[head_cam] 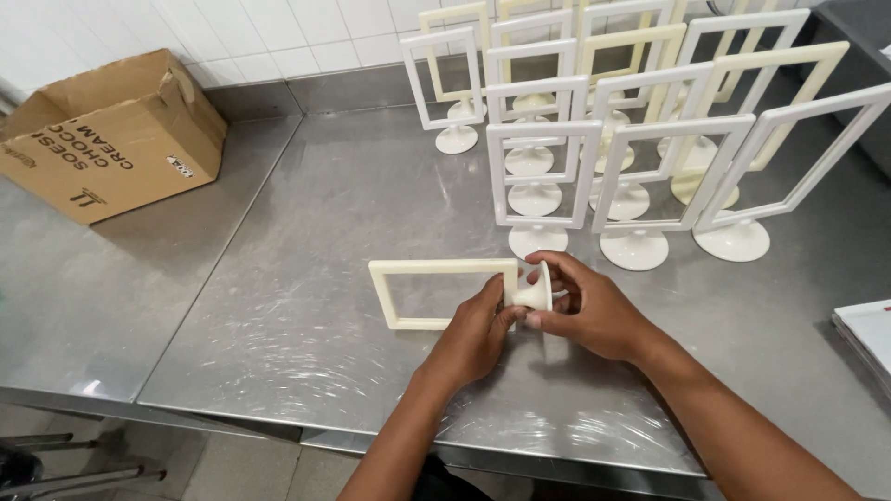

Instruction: The person assembles several white and cream-colored picture frames by attaching the frames to circular bases on a stainless steel table. After assembling the frames, the person picks up a red cloth, unfolds it, and folds it neatly on the table.

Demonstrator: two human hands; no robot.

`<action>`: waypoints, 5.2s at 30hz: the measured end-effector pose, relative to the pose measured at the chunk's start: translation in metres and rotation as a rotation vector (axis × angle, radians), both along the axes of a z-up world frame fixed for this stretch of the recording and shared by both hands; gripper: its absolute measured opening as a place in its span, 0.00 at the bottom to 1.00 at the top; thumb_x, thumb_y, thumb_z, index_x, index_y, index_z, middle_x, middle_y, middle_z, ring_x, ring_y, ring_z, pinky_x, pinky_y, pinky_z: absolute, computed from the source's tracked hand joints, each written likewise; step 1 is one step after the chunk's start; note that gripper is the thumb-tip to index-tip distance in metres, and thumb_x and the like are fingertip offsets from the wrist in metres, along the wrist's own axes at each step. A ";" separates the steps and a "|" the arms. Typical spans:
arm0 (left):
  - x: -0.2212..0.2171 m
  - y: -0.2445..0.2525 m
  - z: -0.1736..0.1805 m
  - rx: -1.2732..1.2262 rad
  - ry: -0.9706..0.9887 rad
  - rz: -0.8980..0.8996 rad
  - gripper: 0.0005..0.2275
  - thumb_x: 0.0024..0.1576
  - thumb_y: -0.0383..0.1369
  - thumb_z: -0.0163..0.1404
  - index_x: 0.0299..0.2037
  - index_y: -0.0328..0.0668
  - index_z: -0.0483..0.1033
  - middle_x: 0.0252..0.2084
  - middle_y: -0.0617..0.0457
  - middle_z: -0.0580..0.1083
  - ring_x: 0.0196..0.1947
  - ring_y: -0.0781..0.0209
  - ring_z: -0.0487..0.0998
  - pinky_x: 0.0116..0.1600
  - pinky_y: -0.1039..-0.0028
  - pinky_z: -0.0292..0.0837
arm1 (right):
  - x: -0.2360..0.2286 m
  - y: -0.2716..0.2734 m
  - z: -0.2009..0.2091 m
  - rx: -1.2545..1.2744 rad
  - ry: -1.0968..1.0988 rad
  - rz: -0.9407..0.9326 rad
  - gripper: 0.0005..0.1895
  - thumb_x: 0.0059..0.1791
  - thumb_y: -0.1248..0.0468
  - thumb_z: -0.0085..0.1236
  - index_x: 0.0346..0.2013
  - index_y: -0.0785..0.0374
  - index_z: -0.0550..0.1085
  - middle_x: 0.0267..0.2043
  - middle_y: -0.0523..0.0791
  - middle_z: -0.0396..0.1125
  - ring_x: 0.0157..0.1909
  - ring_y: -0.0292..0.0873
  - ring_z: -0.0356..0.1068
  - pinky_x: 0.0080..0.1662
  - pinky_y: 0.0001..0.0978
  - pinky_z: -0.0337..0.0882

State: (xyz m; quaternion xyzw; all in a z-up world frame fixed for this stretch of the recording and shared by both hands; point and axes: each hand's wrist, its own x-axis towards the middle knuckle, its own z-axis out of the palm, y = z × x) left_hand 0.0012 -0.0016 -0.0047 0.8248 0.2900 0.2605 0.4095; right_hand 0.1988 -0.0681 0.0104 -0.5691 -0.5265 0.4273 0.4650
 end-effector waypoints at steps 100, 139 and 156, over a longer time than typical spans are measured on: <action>0.072 0.242 -0.028 0.323 0.686 0.337 0.27 0.64 0.39 0.25 0.76 0.62 0.46 0.80 0.47 0.44 0.77 0.52 0.41 0.65 0.54 0.44 | -0.012 0.019 -0.040 0.347 -0.582 0.113 0.23 0.50 0.59 0.61 0.57 0.66 0.72 0.56 0.46 0.63 0.58 0.45 0.64 0.56 0.36 0.67; 0.054 0.196 -0.012 0.274 0.667 0.454 0.37 0.60 0.52 0.31 0.78 0.46 0.38 0.81 0.50 0.38 0.77 0.49 0.44 0.70 0.51 0.44 | -0.009 0.011 -0.036 0.274 -0.614 0.137 0.20 0.50 0.58 0.60 0.56 0.58 0.72 0.62 0.44 0.60 0.61 0.43 0.66 0.53 0.36 0.69; -0.038 0.023 -0.011 0.294 0.584 0.319 0.26 0.66 0.46 0.33 0.72 0.44 0.57 0.77 0.44 0.52 0.77 0.43 0.47 0.73 0.51 0.42 | -0.117 -0.118 0.109 1.032 -0.607 0.276 0.07 0.50 0.67 0.62 0.31 0.66 0.74 0.40 0.52 0.71 0.37 0.51 0.71 0.44 0.42 0.75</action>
